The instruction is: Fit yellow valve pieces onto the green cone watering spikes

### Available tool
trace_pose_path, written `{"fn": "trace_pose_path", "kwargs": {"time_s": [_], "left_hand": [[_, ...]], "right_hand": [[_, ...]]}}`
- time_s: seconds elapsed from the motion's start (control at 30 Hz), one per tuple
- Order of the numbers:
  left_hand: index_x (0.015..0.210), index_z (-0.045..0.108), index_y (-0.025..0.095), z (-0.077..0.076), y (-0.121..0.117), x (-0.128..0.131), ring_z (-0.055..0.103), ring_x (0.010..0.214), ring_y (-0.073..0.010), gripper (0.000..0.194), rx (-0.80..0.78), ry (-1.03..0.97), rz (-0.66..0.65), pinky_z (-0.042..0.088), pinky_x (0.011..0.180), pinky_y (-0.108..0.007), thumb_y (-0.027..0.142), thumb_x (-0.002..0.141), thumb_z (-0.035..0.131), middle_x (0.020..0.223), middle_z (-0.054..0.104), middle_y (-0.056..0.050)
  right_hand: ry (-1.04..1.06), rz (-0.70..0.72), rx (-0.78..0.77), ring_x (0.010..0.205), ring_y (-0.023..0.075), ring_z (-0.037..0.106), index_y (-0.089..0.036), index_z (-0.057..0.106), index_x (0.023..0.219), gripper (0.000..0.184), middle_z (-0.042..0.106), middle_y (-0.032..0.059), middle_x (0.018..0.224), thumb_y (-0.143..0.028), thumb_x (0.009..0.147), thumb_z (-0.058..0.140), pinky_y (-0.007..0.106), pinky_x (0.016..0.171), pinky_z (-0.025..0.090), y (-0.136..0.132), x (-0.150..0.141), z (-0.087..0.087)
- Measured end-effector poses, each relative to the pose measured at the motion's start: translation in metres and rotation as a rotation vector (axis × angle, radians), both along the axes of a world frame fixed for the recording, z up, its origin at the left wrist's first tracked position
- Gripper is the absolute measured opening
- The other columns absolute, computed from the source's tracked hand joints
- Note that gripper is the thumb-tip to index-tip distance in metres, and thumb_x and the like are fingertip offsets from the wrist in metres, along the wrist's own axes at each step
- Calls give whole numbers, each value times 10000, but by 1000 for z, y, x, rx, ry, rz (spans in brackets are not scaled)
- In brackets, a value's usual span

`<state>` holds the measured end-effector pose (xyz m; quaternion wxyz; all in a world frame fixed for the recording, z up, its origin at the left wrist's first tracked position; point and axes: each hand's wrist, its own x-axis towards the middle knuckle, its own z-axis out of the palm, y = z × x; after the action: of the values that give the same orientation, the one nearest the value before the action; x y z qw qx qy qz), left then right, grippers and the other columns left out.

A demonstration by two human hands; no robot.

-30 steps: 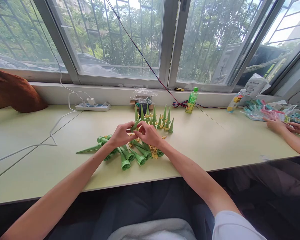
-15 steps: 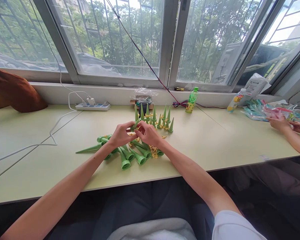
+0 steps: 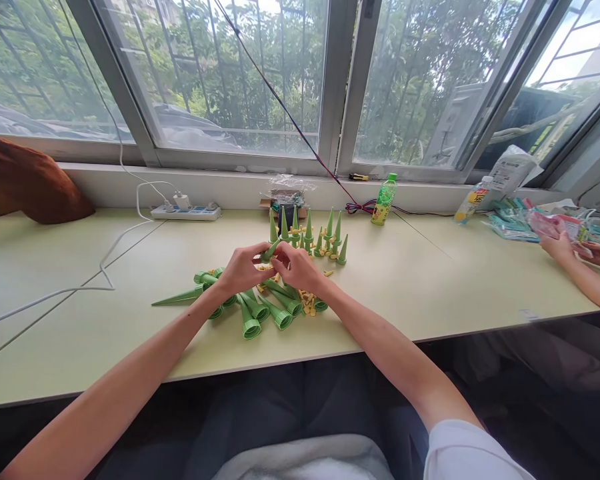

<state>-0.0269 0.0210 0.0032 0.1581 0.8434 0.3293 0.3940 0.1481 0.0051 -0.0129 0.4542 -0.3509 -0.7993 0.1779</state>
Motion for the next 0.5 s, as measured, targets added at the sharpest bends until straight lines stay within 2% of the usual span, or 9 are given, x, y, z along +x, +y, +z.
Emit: {"fn": "trace_pose_path", "kwargs": {"time_s": [0.5], "left_hand": [[898, 669, 162, -1, 1, 0, 575, 728, -125, 234, 7, 11, 11, 527, 702, -225, 258, 698, 594, 798, 676, 6]], "right_hand": [[8, 18, -25, 655, 145, 599, -181, 562, 958, 99, 666, 27, 778, -235, 912, 494, 263, 602, 476, 1, 1, -1]]}}
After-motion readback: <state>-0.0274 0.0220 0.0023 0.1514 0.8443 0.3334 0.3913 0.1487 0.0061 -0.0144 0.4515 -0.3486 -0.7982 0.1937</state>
